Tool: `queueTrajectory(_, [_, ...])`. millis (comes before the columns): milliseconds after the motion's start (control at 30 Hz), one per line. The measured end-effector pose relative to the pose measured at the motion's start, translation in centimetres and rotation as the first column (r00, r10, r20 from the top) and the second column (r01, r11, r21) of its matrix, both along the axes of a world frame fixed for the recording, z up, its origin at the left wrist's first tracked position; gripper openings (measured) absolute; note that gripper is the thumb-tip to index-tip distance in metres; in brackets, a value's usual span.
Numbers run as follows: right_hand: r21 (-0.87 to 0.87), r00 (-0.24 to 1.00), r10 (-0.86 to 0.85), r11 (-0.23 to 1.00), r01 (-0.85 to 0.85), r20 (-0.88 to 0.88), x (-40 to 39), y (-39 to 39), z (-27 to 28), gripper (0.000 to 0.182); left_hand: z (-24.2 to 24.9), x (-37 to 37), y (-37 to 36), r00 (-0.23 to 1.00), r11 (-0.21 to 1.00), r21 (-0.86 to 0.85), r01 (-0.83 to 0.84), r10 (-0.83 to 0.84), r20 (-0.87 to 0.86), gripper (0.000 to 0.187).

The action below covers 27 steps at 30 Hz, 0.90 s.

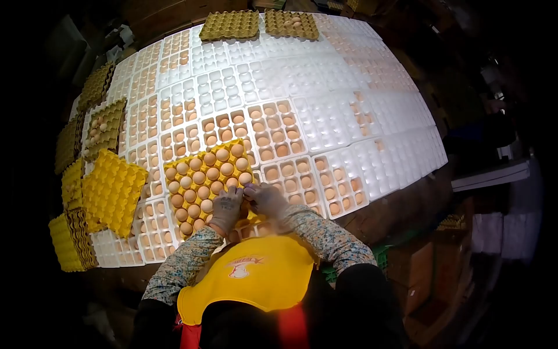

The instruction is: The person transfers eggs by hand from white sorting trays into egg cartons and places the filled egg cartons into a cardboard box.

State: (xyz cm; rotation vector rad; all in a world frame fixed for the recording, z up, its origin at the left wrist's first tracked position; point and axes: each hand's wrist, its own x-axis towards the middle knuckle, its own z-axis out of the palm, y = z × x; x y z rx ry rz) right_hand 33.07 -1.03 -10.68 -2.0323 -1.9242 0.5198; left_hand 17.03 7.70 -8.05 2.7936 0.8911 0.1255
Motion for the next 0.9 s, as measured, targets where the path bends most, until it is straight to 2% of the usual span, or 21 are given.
queueTrajectory(33, [-0.081, 0.99, -0.086, 0.994, 0.077, -0.116, 0.2, 0.2, 0.5, 0.039, 1.4, 0.0, 0.0, 1.0, 0.999, -0.044, -0.006, 0.006, -0.004, 0.018])
queueTrajectory(67, [0.109, 0.986, -0.032, 0.993, 0.051, -0.165, 0.8, 0.2, -0.3, 0.039, 2.2, -0.5, 0.7, 1.0, 0.999, -0.05, -0.003, 0.002, -0.006, 0.018])
queueTrajectory(100, [0.294, 0.982, 0.035, 0.955, 0.021, -0.184, 1.0, 0.7, 0.9, 0.039, 2.8, -1.2, 2.0, 0.985, 0.956, -0.283, -0.081, 0.12, 0.12, 0.018])
queueTrajectory(133, [0.342, 0.986, -0.062, 0.933, 0.112, -0.153, 1.4, 0.6, 2.2, 0.038, 3.0, -1.4, 3.0, 0.943, 0.852, -0.509, -0.123, 0.26, 0.208, 0.021])
queueTrajectory(167, [0.388, 0.978, -0.164, 0.899, 0.202, -0.129, 1.3, 1.2, 4.8, 0.038, 3.0, -1.0, 3.9, 0.947, 0.848, -0.517, -0.12, 0.253, 0.196, 0.021])
queueTrajectory(200, [0.207, 0.987, -0.159, 0.965, 0.161, -0.026, 1.0, 2.4, 5.2, 0.039, 3.0, -0.6, 4.7, 0.964, 0.898, -0.407, -0.167, 0.235, 0.124, 0.021])
queueTrajectory(233, [0.193, 0.986, -0.165, 0.967, 0.169, -0.036, 0.0, 2.6, 3.9, 0.039, 2.9, -0.3, 5.3, 0.973, 0.937, -0.285, -0.201, 0.225, 0.052, 0.022])
queueTrajectory(267, [0.113, 0.975, -0.176, 0.98, 0.161, 0.137, -0.6, 3.2, 2.2, 0.04, 3.0, 0.4, 5.6, 0.988, 0.951, -0.288, -0.109, 0.072, -0.136, 0.027])
queueTrajectory(300, [0.038, 0.937, -0.167, 0.986, 0.163, 0.308, -0.6, 4.2, 0.9, 0.042, 2.3, 1.1, 4.9, 0.987, 0.971, -0.22, -0.095, 0.064, -0.146, 0.029])
queueTrajectory(367, [-0.029, 0.945, -0.148, 0.986, 0.164, 0.292, 0.3, 4.8, 0.1, 0.049, 0.3, 2.8, 3.6, 0.929, 0.987, -0.002, -0.162, 0.152, -0.337, 0.028])
queueTrajectory(433, [-0.009, 0.992, -0.12, 0.993, 0.12, -0.042, 2.7, 5.0, 3.4, 0.054, -0.5, 3.1, 4.1, 0.909, 0.981, 0.071, -0.178, 0.192, -0.371, 0.035])
queueTrajectory(500, [-0.117, 0.914, -0.236, 0.971, 0.208, -0.329, 5.4, 6.6, 5.5, 0.058, 3.0, 2.4, 6.6, 0.955, 0.955, -0.246, -0.165, 0.092, -0.283, 0.045])
queueTrajectory(567, [-0.013, 0.836, -0.203, 0.973, 0.229, -0.509, 9.3, 9.7, 6.4, 0.058, 4.2, 0.6, 11.2, 0.999, 0.905, -0.426, -0.007, -0.013, -0.044, 0.05])
queueTrajectory(600, [0.086, 0.867, -0.156, 0.972, 0.221, -0.474, 11.3, 12.5, 6.2, 0.055, 6.5, 1.2, 14.4, 0.999, 0.873, -0.486, -0.036, 0.048, 0.012, 0.05])
queueTrajectory(633, [0.112, 0.864, -0.147, 0.967, 0.227, -0.482, 13.1, 16.2, 5.4, 0.055, 6.0, 1.8, 18.4, 0.995, 0.92, -0.391, 0.024, 0.015, 0.097, 0.049])
queueTrajectory(667, [0.204, 0.911, -0.012, 0.973, 0.105, -0.412, 14.8, 20.5, 4.6, 0.052, 6.1, 3.3, 22.6, 0.992, 0.918, -0.397, -0.009, 0.057, 0.109, 0.045])
queueTrajectory(700, [0.283, 0.939, 0.117, 0.959, -0.023, -0.324, 16.2, 24.7, 3.6, 0.05, 4.0, 4.8, 27.0, 0.994, 0.974, -0.224, 0.034, -0.009, 0.111, 0.042])
queueTrajectory(767, [0.236, 0.951, 0.216, 0.958, -0.163, -0.223, 17.0, 32.7, 1.2, 0.041, 0.6, 8.4, 35.1, 0.981, 0.975, -0.113, 0.192, -0.19, 0.027, 0.045])
queueTrajectory(833, [0.034, 0.935, 0.349, 0.935, -0.352, 0.068, 16.2, 37.4, 0.4, 0.033, -0.5, 11.7, 38.4, 0.964, 0.965, -0.186, 0.183, -0.214, -0.161, 0.026])
queueTrajectory(867, [-0.034, 0.901, 0.405, 0.914, -0.405, 0.155, 16.0, 39.2, -2.7, 0.031, -1.4, 12.2, 39.1, 0.959, 0.961, -0.199, 0.19, -0.225, -0.171, 0.026])
queueTrajectory(900, [-0.093, 0.876, 0.447, 0.894, -0.437, 0.182, 16.4, 39.7, -3.1, 0.03, -2.0, 12.7, 39.8, 0.95, 0.959, -0.182, 0.215, -0.249, -0.187, 0.028])
